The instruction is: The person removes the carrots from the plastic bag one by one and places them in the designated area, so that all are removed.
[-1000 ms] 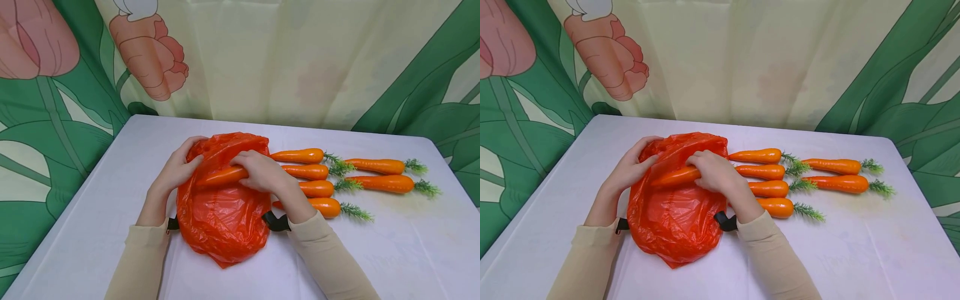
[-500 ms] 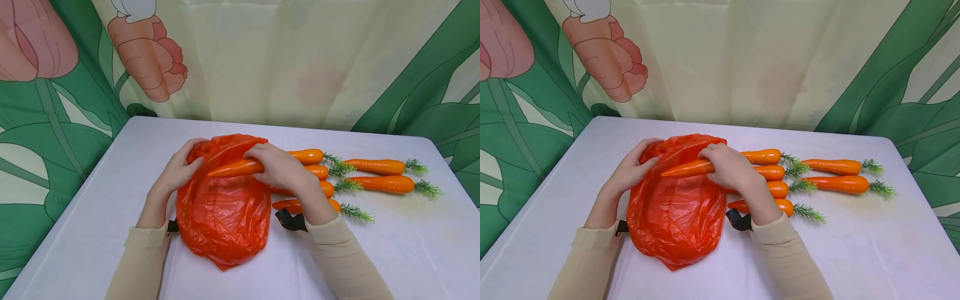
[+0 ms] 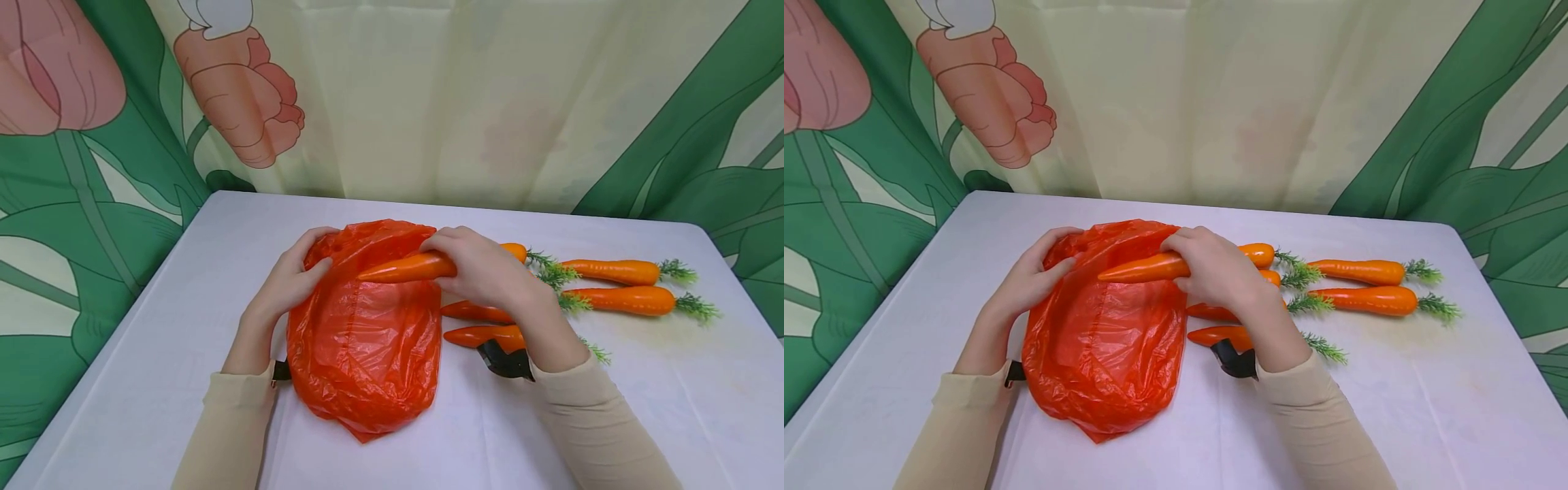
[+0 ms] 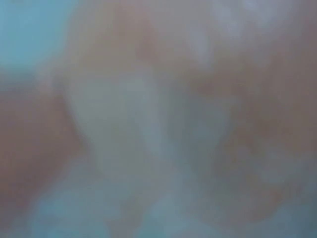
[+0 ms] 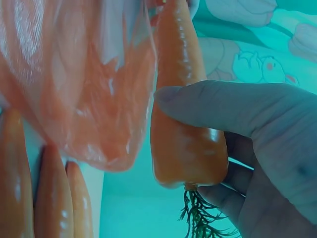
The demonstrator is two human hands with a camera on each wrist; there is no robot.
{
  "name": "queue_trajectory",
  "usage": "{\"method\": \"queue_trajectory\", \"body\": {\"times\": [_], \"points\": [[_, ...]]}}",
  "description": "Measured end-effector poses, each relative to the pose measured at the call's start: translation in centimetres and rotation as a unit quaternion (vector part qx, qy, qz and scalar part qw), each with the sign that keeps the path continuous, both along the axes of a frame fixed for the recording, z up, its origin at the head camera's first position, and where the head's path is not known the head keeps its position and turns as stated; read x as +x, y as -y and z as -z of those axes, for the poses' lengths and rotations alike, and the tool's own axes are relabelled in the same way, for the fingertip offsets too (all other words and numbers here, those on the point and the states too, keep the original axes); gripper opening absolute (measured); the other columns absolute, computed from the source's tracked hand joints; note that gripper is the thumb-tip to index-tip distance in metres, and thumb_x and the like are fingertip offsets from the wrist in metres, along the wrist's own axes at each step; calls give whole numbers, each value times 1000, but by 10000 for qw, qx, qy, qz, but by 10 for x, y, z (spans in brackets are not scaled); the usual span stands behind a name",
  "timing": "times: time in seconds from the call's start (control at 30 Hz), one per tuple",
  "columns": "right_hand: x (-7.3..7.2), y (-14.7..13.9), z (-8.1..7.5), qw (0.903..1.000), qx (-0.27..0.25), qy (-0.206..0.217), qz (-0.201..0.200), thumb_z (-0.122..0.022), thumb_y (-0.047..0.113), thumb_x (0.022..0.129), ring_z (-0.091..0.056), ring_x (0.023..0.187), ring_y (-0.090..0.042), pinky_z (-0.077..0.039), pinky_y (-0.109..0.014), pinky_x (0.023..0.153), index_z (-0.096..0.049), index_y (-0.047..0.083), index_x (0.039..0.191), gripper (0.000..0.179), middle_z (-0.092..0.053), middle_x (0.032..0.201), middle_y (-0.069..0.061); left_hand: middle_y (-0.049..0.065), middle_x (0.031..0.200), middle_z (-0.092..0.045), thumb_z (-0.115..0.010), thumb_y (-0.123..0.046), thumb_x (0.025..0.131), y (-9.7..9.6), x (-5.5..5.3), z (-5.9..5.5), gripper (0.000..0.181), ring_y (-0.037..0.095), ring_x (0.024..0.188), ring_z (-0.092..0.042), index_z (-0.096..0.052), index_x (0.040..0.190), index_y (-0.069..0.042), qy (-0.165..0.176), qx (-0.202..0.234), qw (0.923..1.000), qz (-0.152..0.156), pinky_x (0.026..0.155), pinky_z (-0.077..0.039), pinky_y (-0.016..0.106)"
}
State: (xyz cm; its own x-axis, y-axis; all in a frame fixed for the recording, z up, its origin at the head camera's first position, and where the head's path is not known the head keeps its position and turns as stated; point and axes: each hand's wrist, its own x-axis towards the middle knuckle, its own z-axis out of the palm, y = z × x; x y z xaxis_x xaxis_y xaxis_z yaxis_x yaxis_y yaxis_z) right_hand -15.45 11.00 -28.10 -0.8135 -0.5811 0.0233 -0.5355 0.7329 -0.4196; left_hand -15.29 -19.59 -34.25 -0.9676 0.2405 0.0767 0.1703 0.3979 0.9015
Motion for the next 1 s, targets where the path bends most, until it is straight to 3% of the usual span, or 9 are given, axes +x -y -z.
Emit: {"method": "queue_trajectory", "body": {"times": [0.4,1.0], "points": [[3,-27,-4,9995,199,-1,231,-80,10,87,-55,101,-24,-52,-43,88,-67,8,124,39,-64,114,-5,8,136,-55,-53,-5,101,0,0,1,47,29,112,-58,-46,146,-15,-75,30,10000,27,87,-57,48],[13,-81,-7,9984,228,-33,524,-77,7,87,-55,113,-31,-47,-55,96,-64,6,128,43,-62,125,-12,7,136,-55,-53,-6,101,1,0,0,46,30,112,-58,-46,146,-16,-41,36,10000,-14,86,-57,49]]}}
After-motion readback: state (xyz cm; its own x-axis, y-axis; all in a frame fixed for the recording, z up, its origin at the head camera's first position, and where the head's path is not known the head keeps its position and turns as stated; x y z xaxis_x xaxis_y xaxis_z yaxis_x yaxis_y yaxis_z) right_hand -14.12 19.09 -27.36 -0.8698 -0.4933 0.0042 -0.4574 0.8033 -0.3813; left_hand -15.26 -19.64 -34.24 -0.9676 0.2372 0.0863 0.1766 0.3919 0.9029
